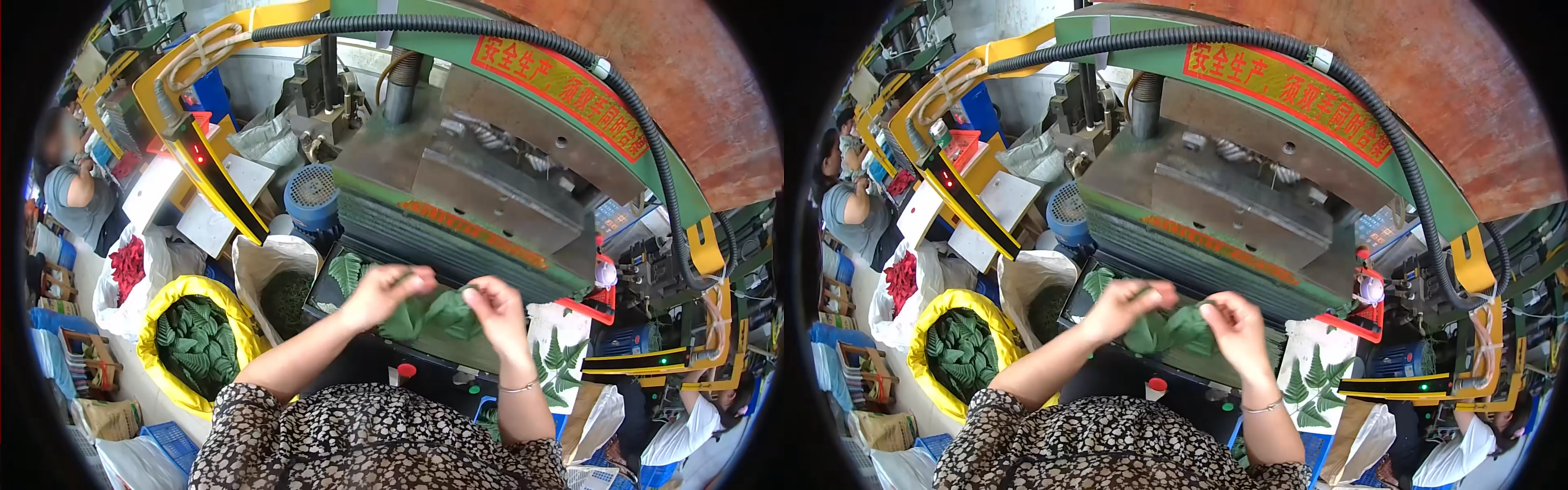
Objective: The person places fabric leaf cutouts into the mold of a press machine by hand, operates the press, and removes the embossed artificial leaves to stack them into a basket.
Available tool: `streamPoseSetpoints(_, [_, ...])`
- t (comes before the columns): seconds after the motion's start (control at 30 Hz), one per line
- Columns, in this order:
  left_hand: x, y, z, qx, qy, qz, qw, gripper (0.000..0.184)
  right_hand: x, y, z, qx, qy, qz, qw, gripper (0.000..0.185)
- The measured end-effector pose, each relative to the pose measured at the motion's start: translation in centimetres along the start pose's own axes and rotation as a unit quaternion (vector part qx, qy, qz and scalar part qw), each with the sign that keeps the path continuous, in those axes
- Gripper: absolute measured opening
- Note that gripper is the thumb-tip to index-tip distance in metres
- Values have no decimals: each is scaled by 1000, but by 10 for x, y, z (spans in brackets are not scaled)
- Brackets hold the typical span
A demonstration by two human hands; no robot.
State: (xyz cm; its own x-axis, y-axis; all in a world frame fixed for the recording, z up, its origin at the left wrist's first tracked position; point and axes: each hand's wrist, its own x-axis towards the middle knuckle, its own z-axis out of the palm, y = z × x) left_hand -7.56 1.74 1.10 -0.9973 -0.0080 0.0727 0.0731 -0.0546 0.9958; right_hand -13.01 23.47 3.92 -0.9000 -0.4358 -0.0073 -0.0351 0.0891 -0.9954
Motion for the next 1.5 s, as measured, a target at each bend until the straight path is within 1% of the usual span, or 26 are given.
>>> streamPoseSetpoints(0.03, [9,13,-11,-42,63,-12,997,26,6,-16,-17,-12,7,5,1000,6])
streamPoseSetpoints(0.1, [28,27,-39,24,173,8,985,26,17,-46,-50,-35,28,13,999,5])
streamPoseSetpoints(0.13, [41,38,-39,20,171,8,985,26,23,-60,-62,-38,31,15,999,5])
streamPoseSetpoints(0.17, [12,21,-48,139,157,101,973,26,-8,-26,-46,-72,25,-8,997,5])
streamPoseSetpoints(0.2, [13,40,-48,244,156,177,941,26,-5,-34,-50,-115,3,-14,993,4])
streamPoseSetpoints(0.23, [13,55,-47,346,154,250,891,26,-2,-42,-53,-156,-21,-20,987,4])
streamPoseSetpoints(0.27, [17,67,-39,345,156,251,891,26,2,-50,-55,-158,-22,-23,987,4])
streamPoseSetpoints(0.33, [30,86,-11,344,-31,282,895,31,8,-65,-53,-146,-63,-11,987,3])
streamPoseSetpoints(0.4, [46,91,17,354,-103,290,883,29,12,-72,-54,-141,-83,-5,986,3])
streamPoseSetpoints(0.43, [57,89,28,354,-101,292,882,29,16,-75,-55,-141,-102,5,985,3])
streamPoseSetpoints(0.5, [80,79,39,412,-203,265,848,29,23,-80,-57,-141,-138,22,980,3])
streamPoseSetpoints(0.53, [91,78,39,412,-201,270,847,29,30,-81,-63,-145,-137,17,980,3])
streamPoseSetpoints(0.63, [128,84,33,514,-15,231,826,27,56,-73,-90,-208,9,-68,976,3])
streamPoseSetpoints(0.67, [143,84,29,514,-15,232,825,27,66,-73,-96,-208,10,-70,976,3])
streamPoseSetpoints(0.73, [178,76,19,608,60,208,764,28,94,-78,-105,-274,25,-80,958,5])
streamPoseSetpoints(0.8, [216,61,8,620,73,187,758,26,121,-84,-108,-306,33,-85,948,6])
streamPoseSetpoints(0.87, [245,40,1,632,89,167,752,26,147,-90,-108,-487,31,-73,870,15])
streamPoseSetpoints(0.9, [258,27,-2,620,152,219,738,27,155,-91,-109,-571,30,-65,818,21])
streamPoseSetpoints(0.97, [274,9,-10,584,273,317,695,34,163,-84,-112,-571,32,-71,817,21])
streamPoseSetpoints(1.0, [273,14,-13,585,273,317,695,34,169,-82,-113,-571,34,-76,817,21])
streamPoseSetpoints(1.1, [264,32,-32,576,172,205,772,47,185,-76,-115,-574,38,-95,813,22])
streamPoseSetpoints(1.13, [262,36,-41,578,173,205,771,47,190,-74,-115,-573,41,-102,812,23])
streamPoseSetpoints(1.23, [255,43,-63,533,77,231,811,51,205,-66,-119,-574,48,-119,809,24])
streamPoseSetpoints(1.27, [254,45,-60,533,77,231,810,51,210,-64,-120,-574,50,-125,808,25])
streamPoseSetpoints(1.37, [242,49,-39,532,-35,270,802,49,226,-60,-121,-576,55,-146,802,26])
streamPoseSetpoints(1.5, [229,47,-21,571,-10,226,789,48,242,-50,-127,-578,64,-172,795,28])
